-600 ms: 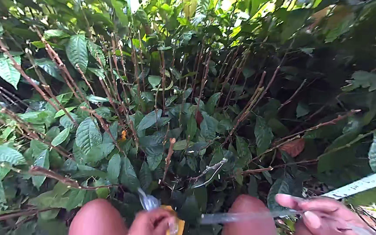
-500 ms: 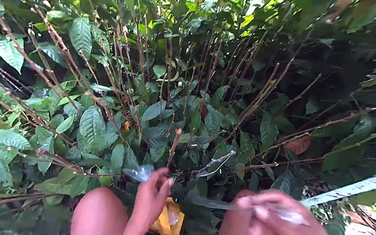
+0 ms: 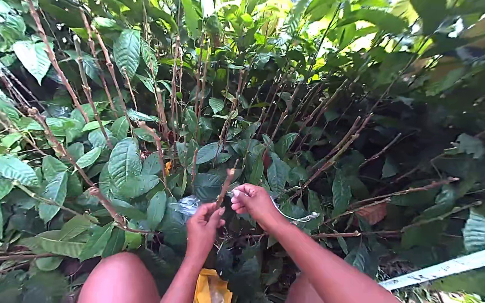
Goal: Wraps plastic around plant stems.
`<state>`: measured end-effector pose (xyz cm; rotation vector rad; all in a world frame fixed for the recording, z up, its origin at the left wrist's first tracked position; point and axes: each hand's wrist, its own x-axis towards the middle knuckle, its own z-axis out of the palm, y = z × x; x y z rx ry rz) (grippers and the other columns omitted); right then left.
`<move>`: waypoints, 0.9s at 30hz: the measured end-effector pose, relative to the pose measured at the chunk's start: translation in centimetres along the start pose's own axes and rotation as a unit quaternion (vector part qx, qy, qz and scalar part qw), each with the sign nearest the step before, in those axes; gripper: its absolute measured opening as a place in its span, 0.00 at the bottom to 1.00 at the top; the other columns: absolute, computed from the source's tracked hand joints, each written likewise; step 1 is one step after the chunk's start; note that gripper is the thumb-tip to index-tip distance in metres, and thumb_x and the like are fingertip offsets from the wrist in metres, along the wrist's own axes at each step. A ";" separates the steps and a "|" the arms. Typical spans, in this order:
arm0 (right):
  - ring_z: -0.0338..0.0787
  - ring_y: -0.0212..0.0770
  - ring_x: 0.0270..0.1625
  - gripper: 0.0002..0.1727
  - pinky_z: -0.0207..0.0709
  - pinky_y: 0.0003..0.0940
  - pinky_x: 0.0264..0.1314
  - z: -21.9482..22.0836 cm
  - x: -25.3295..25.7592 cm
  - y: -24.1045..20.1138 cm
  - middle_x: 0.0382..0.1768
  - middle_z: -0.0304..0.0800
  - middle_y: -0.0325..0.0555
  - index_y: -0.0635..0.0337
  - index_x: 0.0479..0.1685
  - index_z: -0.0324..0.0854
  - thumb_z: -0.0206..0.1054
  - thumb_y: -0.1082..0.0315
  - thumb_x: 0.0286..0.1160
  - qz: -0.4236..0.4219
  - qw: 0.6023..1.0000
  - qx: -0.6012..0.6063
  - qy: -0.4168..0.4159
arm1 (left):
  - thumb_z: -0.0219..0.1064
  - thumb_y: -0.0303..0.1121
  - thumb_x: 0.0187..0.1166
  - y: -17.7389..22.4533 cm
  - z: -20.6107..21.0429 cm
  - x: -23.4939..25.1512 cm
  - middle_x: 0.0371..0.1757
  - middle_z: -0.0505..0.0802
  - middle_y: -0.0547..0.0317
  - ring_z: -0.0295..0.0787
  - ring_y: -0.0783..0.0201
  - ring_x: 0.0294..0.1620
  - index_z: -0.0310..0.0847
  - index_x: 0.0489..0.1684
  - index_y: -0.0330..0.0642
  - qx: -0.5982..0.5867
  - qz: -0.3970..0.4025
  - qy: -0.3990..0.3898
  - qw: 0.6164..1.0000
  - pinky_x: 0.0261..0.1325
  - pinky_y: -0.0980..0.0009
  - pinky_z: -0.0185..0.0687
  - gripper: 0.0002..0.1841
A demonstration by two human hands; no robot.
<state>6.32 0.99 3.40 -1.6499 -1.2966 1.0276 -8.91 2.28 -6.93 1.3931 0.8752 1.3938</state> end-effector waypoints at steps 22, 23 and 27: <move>0.97 0.54 0.48 0.16 0.90 0.51 0.56 1.4 -9.4 -2.6 0.47 0.96 0.57 0.64 0.62 0.88 0.66 0.75 0.77 -0.238 0.845 -0.444 -0.181 | 0.60 0.34 0.86 -1.3 -0.5 1.2 0.45 0.92 0.58 0.88 0.73 0.30 0.90 0.51 0.38 0.039 -0.005 -0.095 0.995 0.37 0.74 0.88 0.13; 0.96 0.54 0.42 0.17 0.90 0.52 0.49 2.0 -10.2 -3.3 0.42 0.95 0.56 0.61 0.63 0.88 0.68 0.75 0.76 -0.262 0.831 -0.444 -0.210 | 0.61 0.34 0.86 -1.3 -0.3 1.0 0.46 0.93 0.58 0.89 0.73 0.32 0.90 0.51 0.38 0.025 -0.008 -0.114 0.993 0.38 0.75 0.89 0.12; 0.91 0.42 0.34 0.10 0.86 0.44 0.40 1.9 -6.4 -10.4 0.40 0.93 0.51 0.62 0.55 0.87 0.64 0.72 0.83 -0.093 0.844 -0.410 -0.332 | 0.69 0.31 0.74 -1.3 0.5 -1.1 0.47 0.94 0.46 0.92 0.58 0.49 0.88 0.53 0.30 0.047 0.060 -0.168 0.983 0.58 0.56 0.86 0.15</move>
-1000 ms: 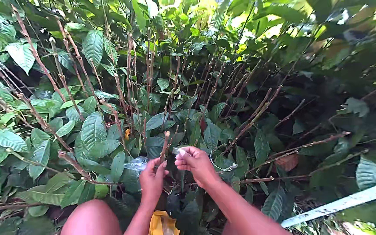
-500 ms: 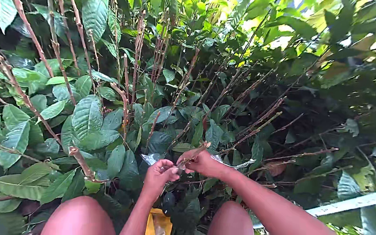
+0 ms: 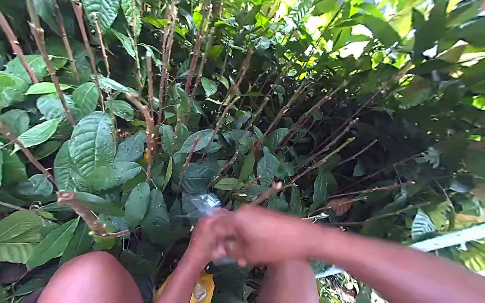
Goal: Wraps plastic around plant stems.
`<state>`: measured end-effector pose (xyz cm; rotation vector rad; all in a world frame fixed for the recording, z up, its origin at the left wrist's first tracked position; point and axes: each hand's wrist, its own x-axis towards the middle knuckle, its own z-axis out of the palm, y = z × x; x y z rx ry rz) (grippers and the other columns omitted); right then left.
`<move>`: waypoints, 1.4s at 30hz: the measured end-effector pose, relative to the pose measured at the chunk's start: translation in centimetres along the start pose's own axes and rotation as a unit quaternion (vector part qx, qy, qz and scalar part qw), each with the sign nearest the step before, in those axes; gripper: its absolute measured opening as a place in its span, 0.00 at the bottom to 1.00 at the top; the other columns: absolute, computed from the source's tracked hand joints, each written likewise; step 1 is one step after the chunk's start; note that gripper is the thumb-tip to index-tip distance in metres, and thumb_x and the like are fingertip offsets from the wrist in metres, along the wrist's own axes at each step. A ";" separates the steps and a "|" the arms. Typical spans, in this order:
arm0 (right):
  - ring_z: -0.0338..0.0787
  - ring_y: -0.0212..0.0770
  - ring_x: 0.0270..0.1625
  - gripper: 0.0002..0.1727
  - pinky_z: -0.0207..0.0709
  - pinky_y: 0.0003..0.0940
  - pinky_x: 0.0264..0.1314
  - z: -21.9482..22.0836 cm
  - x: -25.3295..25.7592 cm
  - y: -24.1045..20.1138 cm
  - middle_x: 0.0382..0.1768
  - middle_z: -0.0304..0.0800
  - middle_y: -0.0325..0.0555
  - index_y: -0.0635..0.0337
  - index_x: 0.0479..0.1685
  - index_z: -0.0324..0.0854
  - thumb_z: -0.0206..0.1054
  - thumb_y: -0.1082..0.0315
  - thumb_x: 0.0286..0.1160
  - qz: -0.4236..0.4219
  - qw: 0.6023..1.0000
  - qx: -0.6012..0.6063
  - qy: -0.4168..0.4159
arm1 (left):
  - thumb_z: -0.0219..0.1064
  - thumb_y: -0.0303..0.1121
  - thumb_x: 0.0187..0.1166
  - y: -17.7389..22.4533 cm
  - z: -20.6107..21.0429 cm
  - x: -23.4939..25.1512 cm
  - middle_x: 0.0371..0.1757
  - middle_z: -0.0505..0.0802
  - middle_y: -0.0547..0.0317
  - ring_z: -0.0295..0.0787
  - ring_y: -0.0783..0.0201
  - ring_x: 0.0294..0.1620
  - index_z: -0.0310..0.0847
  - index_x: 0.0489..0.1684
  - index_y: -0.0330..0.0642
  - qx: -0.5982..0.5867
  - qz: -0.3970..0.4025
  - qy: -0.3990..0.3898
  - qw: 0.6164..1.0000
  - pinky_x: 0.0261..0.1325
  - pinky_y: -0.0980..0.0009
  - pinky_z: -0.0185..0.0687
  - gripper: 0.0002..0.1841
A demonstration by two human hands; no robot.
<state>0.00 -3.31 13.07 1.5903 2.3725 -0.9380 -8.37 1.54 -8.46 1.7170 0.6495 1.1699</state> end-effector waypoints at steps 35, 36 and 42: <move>0.93 0.59 0.42 0.11 0.84 0.61 0.44 2.7 -1.3 1.2 0.38 0.92 0.57 0.60 0.57 0.85 0.65 0.71 0.81 -0.027 0.986 -0.166 0.016 | 0.73 0.24 0.71 0.7 -1.3 0.9 0.40 0.95 0.58 0.93 0.73 0.36 0.92 0.41 0.34 -0.069 -0.025 0.105 0.992 0.45 0.75 0.93 0.05; 0.92 0.54 0.40 0.09 0.84 0.56 0.45 1.9 -1.0 0.5 0.37 0.91 0.54 0.62 0.53 0.86 0.66 0.71 0.81 -0.048 0.993 -0.109 0.008 | 0.72 0.27 0.71 0.9 -0.7 0.6 0.40 0.95 0.58 0.93 0.72 0.40 0.93 0.42 0.36 -0.013 -0.006 0.083 0.996 0.49 0.72 0.91 0.07; 0.91 0.62 0.54 0.16 0.82 0.64 0.54 -3.6 1.0 6.9 0.50 0.90 0.60 0.57 0.69 0.79 0.60 0.64 0.88 0.104 0.960 -0.255 0.045 | 0.70 0.32 0.73 -1.0 -1.3 -0.1 0.42 0.97 0.61 0.93 0.72 0.37 0.93 0.40 0.43 0.098 0.078 0.083 0.989 0.45 0.70 0.93 0.07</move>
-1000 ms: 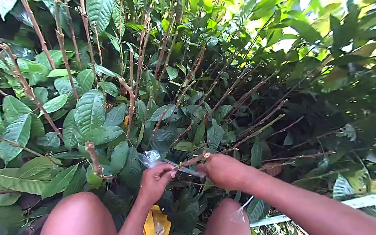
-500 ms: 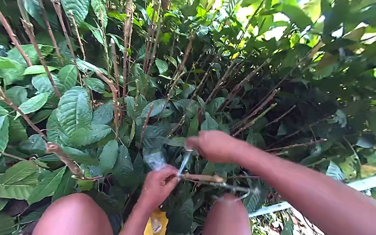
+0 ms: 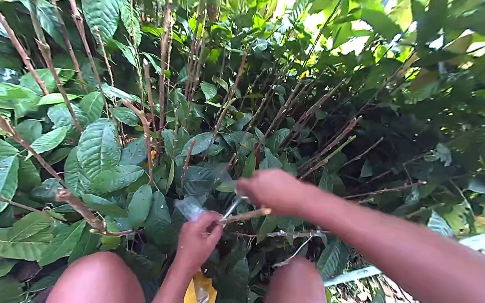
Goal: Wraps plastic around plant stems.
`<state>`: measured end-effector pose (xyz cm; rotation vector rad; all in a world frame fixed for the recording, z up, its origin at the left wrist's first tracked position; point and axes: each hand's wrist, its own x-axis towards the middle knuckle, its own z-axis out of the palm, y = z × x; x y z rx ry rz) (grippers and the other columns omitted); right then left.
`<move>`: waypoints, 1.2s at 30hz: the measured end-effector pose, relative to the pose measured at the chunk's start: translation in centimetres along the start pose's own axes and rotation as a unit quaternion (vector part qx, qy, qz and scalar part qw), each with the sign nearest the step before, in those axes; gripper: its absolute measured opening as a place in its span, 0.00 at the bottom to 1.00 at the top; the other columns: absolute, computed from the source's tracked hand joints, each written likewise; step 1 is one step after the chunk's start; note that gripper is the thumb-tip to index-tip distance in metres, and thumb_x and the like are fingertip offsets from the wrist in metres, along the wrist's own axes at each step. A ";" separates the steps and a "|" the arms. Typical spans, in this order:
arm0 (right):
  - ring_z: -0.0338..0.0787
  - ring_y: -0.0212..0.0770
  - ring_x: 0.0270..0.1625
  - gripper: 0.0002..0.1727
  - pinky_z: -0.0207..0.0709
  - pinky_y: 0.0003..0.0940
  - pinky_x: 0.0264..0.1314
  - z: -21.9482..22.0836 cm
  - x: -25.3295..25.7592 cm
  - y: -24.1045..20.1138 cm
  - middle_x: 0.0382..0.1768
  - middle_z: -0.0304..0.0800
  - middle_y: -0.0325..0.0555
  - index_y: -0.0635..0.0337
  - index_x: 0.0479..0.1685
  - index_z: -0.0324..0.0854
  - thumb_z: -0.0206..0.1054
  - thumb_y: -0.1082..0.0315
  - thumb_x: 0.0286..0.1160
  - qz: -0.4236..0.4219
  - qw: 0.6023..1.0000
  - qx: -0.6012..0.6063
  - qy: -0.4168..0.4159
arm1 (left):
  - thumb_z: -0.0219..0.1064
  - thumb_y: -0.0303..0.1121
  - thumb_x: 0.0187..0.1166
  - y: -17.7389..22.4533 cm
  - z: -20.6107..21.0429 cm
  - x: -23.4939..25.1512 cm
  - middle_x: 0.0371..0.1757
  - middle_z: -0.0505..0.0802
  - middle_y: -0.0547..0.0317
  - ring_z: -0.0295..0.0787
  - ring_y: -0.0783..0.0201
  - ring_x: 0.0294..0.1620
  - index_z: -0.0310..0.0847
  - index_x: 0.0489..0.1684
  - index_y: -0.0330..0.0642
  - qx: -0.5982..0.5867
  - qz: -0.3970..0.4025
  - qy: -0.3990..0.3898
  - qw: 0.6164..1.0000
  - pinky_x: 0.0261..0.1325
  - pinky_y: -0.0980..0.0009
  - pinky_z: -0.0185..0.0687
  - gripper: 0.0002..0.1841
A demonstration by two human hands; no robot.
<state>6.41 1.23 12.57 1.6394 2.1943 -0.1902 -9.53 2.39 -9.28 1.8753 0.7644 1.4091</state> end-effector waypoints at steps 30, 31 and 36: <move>0.92 0.56 0.52 0.17 0.84 0.59 0.52 -0.2 -1.7 -0.3 0.49 0.91 0.55 0.53 0.69 0.80 0.60 0.70 0.85 -0.018 0.999 0.049 0.007 | 0.71 0.34 0.70 2.7 1.2 -0.4 0.33 0.95 0.59 0.91 0.71 0.29 0.91 0.35 0.41 0.034 0.009 0.020 0.999 0.35 0.69 0.91 0.07; 0.90 0.65 0.54 0.18 0.82 0.68 0.52 1.4 -2.2 -0.1 0.50 0.89 0.62 0.53 0.70 0.80 0.59 0.68 0.85 0.011 0.999 0.023 -0.026 | 0.71 0.34 0.70 2.4 0.2 0.1 0.31 0.94 0.60 0.90 0.72 0.26 0.91 0.33 0.41 0.039 -0.003 0.043 0.998 0.32 0.71 0.91 0.07; 0.93 0.65 0.43 0.11 0.83 0.67 0.46 5.0 -5.9 -2.7 0.37 0.92 0.61 0.61 0.55 0.85 0.65 0.67 0.83 -0.019 0.997 0.068 0.010 | 0.76 0.30 0.69 2.6 -0.6 1.6 0.31 0.94 0.64 0.90 0.74 0.23 0.88 0.37 0.39 -0.074 -0.092 0.081 0.990 0.29 0.74 0.92 0.06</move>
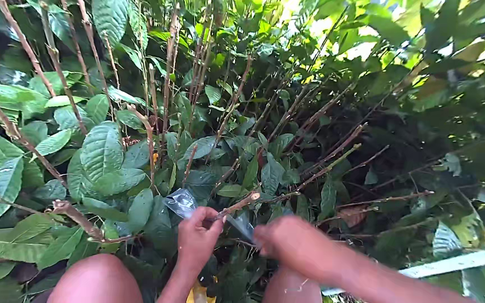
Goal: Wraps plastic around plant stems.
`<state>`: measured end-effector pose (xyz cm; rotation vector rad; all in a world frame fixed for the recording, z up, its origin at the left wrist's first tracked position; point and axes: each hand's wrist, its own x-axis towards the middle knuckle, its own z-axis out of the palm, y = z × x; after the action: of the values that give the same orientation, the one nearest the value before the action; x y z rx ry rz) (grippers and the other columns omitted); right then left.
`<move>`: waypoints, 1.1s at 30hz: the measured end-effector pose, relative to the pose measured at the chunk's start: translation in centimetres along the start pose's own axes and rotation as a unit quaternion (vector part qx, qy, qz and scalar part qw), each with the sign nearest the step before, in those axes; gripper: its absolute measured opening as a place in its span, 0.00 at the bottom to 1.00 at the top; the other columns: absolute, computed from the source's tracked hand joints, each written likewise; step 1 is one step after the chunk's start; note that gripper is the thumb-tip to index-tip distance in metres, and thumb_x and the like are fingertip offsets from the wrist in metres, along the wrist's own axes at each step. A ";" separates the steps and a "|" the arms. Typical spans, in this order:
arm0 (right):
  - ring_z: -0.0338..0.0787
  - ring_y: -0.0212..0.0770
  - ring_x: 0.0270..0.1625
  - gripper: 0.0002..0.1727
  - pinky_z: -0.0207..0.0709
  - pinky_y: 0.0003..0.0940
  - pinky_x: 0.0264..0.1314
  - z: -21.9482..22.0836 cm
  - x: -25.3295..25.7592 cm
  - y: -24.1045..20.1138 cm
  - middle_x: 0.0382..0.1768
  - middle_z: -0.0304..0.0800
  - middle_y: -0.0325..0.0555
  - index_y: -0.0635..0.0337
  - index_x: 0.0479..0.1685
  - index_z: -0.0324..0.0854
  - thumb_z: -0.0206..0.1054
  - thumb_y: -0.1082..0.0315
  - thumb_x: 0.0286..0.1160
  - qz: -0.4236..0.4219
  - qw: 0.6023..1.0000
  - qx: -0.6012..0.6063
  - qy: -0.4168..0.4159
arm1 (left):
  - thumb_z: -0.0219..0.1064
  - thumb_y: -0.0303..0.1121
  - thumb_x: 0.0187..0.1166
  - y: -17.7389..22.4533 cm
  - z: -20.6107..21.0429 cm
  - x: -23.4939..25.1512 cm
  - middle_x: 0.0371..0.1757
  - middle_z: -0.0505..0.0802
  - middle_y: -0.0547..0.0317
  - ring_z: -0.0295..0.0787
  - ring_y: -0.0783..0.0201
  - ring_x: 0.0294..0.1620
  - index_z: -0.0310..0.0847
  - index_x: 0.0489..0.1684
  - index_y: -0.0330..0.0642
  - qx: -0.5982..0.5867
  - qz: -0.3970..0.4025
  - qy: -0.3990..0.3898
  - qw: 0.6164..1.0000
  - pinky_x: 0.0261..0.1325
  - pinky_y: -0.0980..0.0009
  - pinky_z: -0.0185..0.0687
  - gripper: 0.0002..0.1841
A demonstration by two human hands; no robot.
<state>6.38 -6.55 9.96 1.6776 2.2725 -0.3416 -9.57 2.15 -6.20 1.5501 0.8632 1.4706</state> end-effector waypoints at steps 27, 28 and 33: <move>0.91 0.61 0.54 0.14 0.81 0.63 0.60 -1.2 0.9 1.9 0.48 0.91 0.60 0.62 0.61 0.84 0.61 0.69 0.85 0.029 0.997 0.062 0.042 | 0.73 0.34 0.76 2.4 0.4 -0.6 0.34 0.95 0.65 0.93 0.72 0.27 0.89 0.48 0.41 0.049 0.002 -0.118 0.992 0.31 0.73 0.94 0.09; 0.92 0.60 0.53 0.15 0.82 0.62 0.59 -0.9 -0.8 0.8 0.48 0.93 0.59 0.60 0.63 0.86 0.61 0.70 0.84 0.002 0.996 0.078 0.051 | 0.73 0.33 0.76 2.5 0.2 0.0 0.33 0.95 0.64 0.93 0.72 0.26 0.88 0.48 0.40 0.043 -0.011 -0.108 0.993 0.30 0.72 0.93 0.09; 0.92 0.45 0.34 0.16 0.87 0.45 0.39 -3.4 -3.2 -2.0 0.40 0.93 0.52 0.63 0.64 0.85 0.67 0.75 0.79 -0.173 0.951 0.251 0.048 | 0.72 0.32 0.75 3.1 1.7 1.1 0.39 0.95 0.59 0.93 0.69 0.33 0.88 0.57 0.39 0.061 0.012 -0.170 0.984 0.40 0.69 0.93 0.14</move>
<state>5.00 -8.76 14.37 1.5092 2.7199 -1.0124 -7.92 1.60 -2.93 1.8405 0.7435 1.1396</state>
